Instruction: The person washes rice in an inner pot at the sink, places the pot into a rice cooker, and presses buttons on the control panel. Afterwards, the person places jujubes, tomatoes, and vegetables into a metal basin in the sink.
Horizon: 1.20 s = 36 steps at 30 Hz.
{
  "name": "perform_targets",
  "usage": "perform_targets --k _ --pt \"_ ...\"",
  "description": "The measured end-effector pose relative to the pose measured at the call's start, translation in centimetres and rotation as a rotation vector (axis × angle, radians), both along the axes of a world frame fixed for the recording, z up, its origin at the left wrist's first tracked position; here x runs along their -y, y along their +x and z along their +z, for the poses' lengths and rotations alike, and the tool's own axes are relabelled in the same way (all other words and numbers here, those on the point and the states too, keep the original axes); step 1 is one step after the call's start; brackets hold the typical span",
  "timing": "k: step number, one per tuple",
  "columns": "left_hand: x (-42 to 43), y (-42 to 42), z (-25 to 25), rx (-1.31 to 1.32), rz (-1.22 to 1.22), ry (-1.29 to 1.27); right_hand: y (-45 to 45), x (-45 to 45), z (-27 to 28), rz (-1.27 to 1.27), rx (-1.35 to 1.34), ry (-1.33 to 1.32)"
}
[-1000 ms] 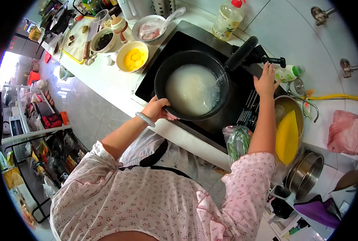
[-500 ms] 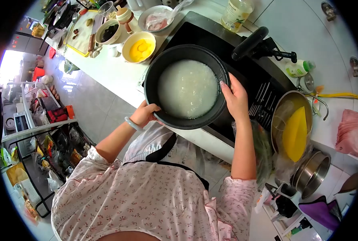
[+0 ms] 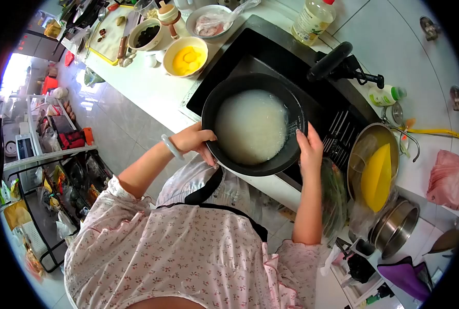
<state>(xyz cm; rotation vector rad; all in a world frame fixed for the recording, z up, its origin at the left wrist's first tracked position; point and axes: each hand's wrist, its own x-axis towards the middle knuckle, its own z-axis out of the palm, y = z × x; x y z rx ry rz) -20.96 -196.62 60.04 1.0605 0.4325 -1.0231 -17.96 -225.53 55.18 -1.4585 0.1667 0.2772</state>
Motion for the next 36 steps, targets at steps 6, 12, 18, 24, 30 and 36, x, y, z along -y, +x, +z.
perform_targets --k 6,12,18,24,30,36 --pt "-0.6 0.4 0.4 0.198 -0.041 0.160 -1.3 -1.3 -1.6 -0.123 0.091 0.128" --pt "0.4 -0.2 -0.2 0.239 0.015 0.070 -0.7 -0.4 1.7 -0.094 0.215 0.020" --pt "1.3 -0.7 -0.4 0.183 0.026 -0.041 -0.8 0.8 3.1 -0.051 0.198 -0.051" --pt "1.4 -0.9 1.0 0.151 -0.013 0.033 -1.3 0.9 2.3 -0.071 0.123 0.015" --pt "0.5 -1.9 3.6 0.185 0.021 0.145 -1.7 -0.8 1.5 -0.023 0.122 0.102" --pt "-1.2 -4.6 3.6 0.162 0.103 0.158 -1.6 -2.7 2.7 0.041 0.150 0.087"
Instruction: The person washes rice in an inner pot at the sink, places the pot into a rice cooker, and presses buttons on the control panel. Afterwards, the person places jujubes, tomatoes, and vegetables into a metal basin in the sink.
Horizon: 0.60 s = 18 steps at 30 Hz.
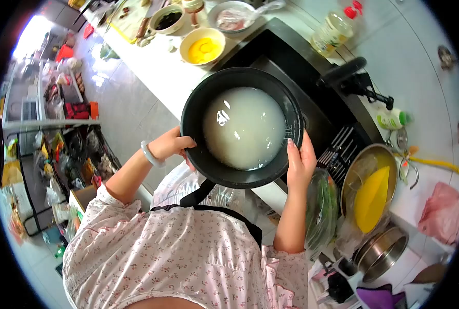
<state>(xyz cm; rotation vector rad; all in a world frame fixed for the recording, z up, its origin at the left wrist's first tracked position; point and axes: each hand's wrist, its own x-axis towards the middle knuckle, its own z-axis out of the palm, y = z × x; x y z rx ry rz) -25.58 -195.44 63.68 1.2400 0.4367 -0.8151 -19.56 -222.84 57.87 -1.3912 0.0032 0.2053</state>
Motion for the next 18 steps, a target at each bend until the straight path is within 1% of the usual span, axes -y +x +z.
perform_targets --k 3,4,5,7,8,10,12,13,15,16,18 --pt "-1.3 -2.4 -0.1 0.025 0.137 -0.001 -0.1 -2.1 2.3 0.074 0.026 -0.005" --pt "-1.9 -3.0 0.7 0.038 0.151 0.080 -0.1 -3.1 3.1 0.100 0.026 -0.008" --pt "-2.7 -3.9 0.7 0.046 0.176 0.083 -0.2 -4.1 3.6 0.125 0.030 -0.013" --pt "-4.6 -5.6 1.0 0.114 0.206 0.240 -0.2 -6.6 4.4 0.199 0.080 -0.020" --pt "-4.8 -6.3 2.1 0.082 0.344 0.206 0.0 -8.0 5.3 0.230 0.097 -0.021" --pt "-7.2 -7.9 1.7 0.083 0.424 0.193 0.2 -11.4 6.0 0.290 0.133 -0.016" --pt "-9.7 -9.5 1.9 0.056 0.551 0.163 0.4 -15.4 6.4 0.381 0.192 -0.067" --pt "-11.2 -10.1 2.1 0.061 0.586 0.165 0.4 -17.5 6.5 0.415 0.201 -0.062" --pt "-14.9 -12.0 2.1 0.038 0.590 0.090 0.3 -22.3 6.5 0.500 0.172 -0.039" --pt "-17.0 -13.0 2.1 0.043 0.626 0.095 0.1 -24.9 6.2 0.522 0.165 -0.072" --pt "-21.1 -14.8 2.0 0.121 0.688 0.023 -0.5 -30.4 5.8 0.582 0.128 -0.040"
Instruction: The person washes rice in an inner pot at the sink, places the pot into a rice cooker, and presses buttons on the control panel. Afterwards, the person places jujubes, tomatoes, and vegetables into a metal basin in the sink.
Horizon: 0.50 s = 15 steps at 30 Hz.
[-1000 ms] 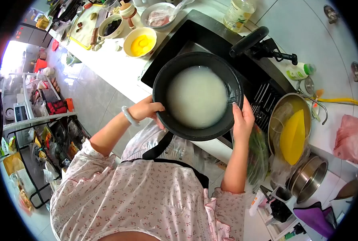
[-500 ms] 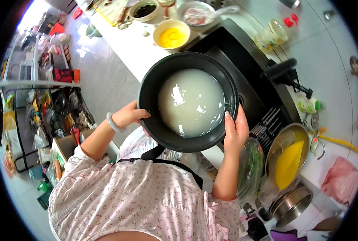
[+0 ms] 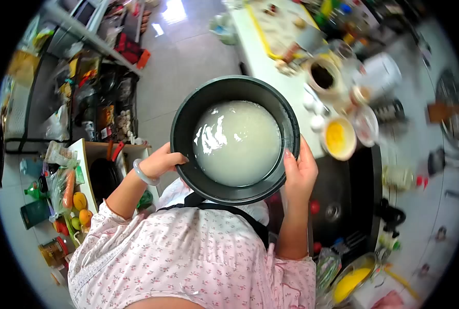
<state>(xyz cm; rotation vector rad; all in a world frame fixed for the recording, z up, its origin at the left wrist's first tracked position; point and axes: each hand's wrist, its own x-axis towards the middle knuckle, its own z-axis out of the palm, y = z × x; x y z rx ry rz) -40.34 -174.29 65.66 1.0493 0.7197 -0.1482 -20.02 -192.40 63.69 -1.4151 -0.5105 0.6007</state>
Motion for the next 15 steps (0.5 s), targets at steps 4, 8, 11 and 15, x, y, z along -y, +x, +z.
perform_targets --k 4,8,11,15 --pt "-7.6 -2.8 0.7 0.009 0.147 -0.032 -0.2 -11.0 -1.1 0.158 -0.033 0.029" --pt "-14.9 -5.1 -1.2 0.017 0.308 -0.042 -0.5 -21.7 -1.2 0.312 -0.024 -0.021" --pt "-20.5 -6.2 -2.9 0.028 0.420 -0.044 -0.6 -29.8 -2.6 0.417 -0.039 0.000" --pt "-26.9 -6.4 -3.5 0.047 0.589 0.000 -0.2 -40.4 -4.1 0.564 -0.083 0.026"
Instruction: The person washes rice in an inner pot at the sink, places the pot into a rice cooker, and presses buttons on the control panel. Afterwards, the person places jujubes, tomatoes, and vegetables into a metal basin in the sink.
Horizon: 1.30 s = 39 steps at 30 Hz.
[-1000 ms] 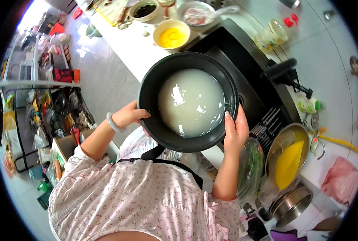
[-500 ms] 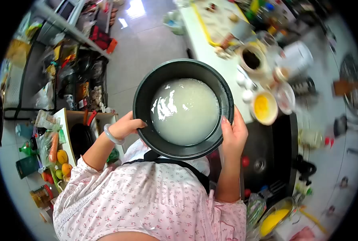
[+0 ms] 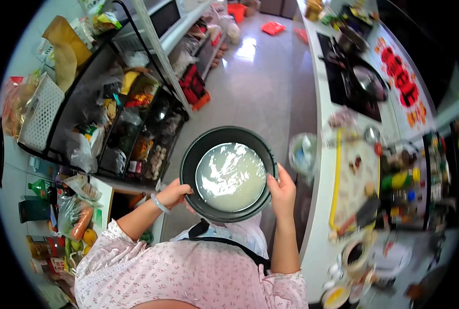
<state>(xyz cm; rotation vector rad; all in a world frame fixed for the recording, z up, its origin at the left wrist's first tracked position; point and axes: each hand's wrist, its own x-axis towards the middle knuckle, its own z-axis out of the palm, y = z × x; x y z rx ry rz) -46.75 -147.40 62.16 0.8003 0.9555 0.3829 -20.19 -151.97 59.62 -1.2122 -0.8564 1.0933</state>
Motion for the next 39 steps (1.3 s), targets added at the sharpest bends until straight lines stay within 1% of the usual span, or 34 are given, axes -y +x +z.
perform_targets --k 1,2,4,5,6,8,10,12,14,16,18,20,22,23,24,26,30,32,33,34,36,37,38,39 --pt "-1.8 -0.4 -0.9 0.003 0.024 0.006 0.1 -2.9 -0.4 0.026 0.012 0.003" --pt "-3.6 -0.9 -1.5 0.026 0.045 -0.015 0.3 -5.6 -0.5 0.103 -0.047 0.031" --pt "-6.2 -0.4 -1.0 0.024 0.167 0.003 0.6 -11.0 -0.3 0.228 -0.084 0.002" --pt "-7.5 -0.3 -0.8 0.016 0.261 0.034 0.1 -13.7 0.2 0.224 -0.133 0.017" --pt "-8.8 -0.3 -0.8 -0.009 0.328 0.033 0.4 -16.5 0.4 0.292 -0.067 -0.017" --pt "-12.2 -1.0 -1.4 0.044 0.355 -0.004 0.4 -21.7 1.1 0.406 -0.090 -0.118" --pt "-15.7 -0.4 -1.5 0.072 0.425 0.021 0.9 -26.8 1.3 0.485 -0.078 -0.128" --pt "-19.5 -0.4 -1.7 0.043 0.475 0.042 0.3 -32.0 0.8 0.564 -0.066 -0.130" --pt "-24.3 0.0 -1.4 0.036 0.519 0.063 -0.5 -36.7 -0.2 0.467 -0.111 -0.009" --pt "-29.3 -0.2 -1.5 0.056 0.436 0.058 0.2 -40.6 -0.8 0.512 -0.095 -0.039" --pt "-34.3 0.5 -0.5 0.083 0.433 0.076 0.0 -45.4 -1.0 0.392 -0.120 -0.017" --pt "-39.6 0.4 -0.7 0.125 0.370 0.064 0.3 -50.2 -0.1 0.370 -0.131 -0.035" --pt "-44.7 0.5 -0.8 0.165 0.332 0.047 0.6 -53.9 0.2 0.293 -0.201 -0.021" --pt "-47.2 0.5 -0.5 0.137 0.266 0.025 1.1 -55.8 0.7 0.271 -0.234 -0.078" --pt "-49.8 0.8 -0.6 0.160 0.250 0.023 1.5 -58.1 0.9 0.271 -0.234 -0.075" --pt "-54.1 2.2 -0.7 0.105 0.308 0.124 2.4 -62.5 1.0 0.241 -0.256 -0.039" --pt "-62.4 4.8 0.2 0.082 0.375 0.190 4.6 -72.0 1.2 0.285 -0.289 -0.040" --pt "-66.7 5.8 0.9 -0.112 0.276 0.246 5.7 -77.0 2.0 0.345 -0.268 -0.033" --pt "-68.6 6.4 1.7 -0.180 0.264 0.226 5.9 -79.7 2.4 0.372 -0.267 -0.018" --pt "-70.3 7.2 1.9 -0.173 0.297 0.219 6.5 -82.4 2.8 0.404 -0.256 -0.028" --pt "-73.6 8.1 2.9 -0.111 0.406 0.291 6.6 -88.0 3.5 0.495 -0.255 0.020" --pt "-75.3 8.6 3.7 -0.135 0.463 0.274 6.6 -90.7 4.4 0.560 -0.239 0.043" --pt "-76.7 9.3 4.2 -0.138 0.493 0.261 6.7 -93.1 5.6 0.565 -0.215 0.040" --pt "-78.0 9.6 4.4 -0.074 0.626 0.370 6.3 -95.6 6.3 0.599 -0.216 0.059"
